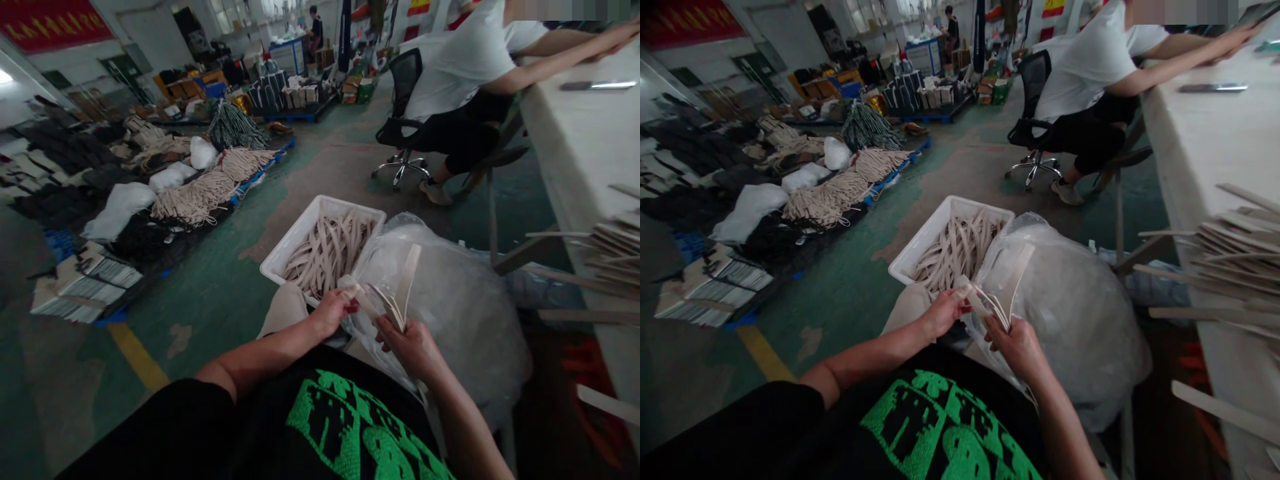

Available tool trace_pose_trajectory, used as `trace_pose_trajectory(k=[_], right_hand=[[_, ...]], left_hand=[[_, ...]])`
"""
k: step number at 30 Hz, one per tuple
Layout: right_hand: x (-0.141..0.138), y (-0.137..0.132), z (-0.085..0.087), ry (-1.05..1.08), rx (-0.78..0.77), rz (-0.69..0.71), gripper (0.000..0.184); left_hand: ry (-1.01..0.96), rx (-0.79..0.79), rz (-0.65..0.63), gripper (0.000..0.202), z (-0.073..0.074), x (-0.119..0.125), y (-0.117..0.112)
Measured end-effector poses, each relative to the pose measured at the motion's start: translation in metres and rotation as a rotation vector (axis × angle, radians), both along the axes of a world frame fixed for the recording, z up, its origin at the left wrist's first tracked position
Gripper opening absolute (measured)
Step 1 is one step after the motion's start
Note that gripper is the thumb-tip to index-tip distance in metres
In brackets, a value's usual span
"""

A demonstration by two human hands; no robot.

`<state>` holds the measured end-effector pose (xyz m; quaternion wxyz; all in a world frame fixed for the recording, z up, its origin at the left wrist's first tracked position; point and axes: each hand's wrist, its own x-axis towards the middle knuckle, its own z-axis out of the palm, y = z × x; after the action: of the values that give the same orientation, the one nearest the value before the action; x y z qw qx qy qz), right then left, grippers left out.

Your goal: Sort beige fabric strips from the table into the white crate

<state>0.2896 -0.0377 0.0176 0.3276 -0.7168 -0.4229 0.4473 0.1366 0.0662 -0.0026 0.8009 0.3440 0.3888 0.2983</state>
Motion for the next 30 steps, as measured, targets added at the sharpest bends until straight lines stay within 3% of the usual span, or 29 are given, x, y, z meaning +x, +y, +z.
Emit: trace_pose_trajectory(k=[3,8,14,21,23,25,30], right_hand=[[0.001,-0.006,-0.004,-0.018,-0.054,0.009,0.05],[-0.005,0.004,-0.002,0.026,0.043,-0.063,0.052],[0.004,-0.004,-0.002,0.145,0.012,0.043,0.052],[-0.004,0.006,-0.002,0.095,0.009,-0.038,0.056],[0.002,0.005,-0.005,0.159,0.034,-0.109,0.05],[0.016,-0.001,-0.013,0.195,0.069,-0.232,0.048],[0.077,-0.023,-0.052,0.064,0.044,-0.642,0.052]], left_hand=[[0.036,0.017,0.013,0.058,-0.001,-0.005,0.006],[0.003,0.033,-0.181,0.055,-0.005,0.002,-0.012],[0.032,0.067,-0.062,0.055,0.0,-0.001,0.001],[0.069,0.082,-0.251,0.048,-0.015,0.006,-0.015],[0.123,0.125,-0.277,0.044,-0.013,0.008,0.005],[0.208,0.22,-0.313,0.039,-0.004,0.013,0.044],[0.52,0.764,-0.323,0.031,0.047,0.038,0.163]])
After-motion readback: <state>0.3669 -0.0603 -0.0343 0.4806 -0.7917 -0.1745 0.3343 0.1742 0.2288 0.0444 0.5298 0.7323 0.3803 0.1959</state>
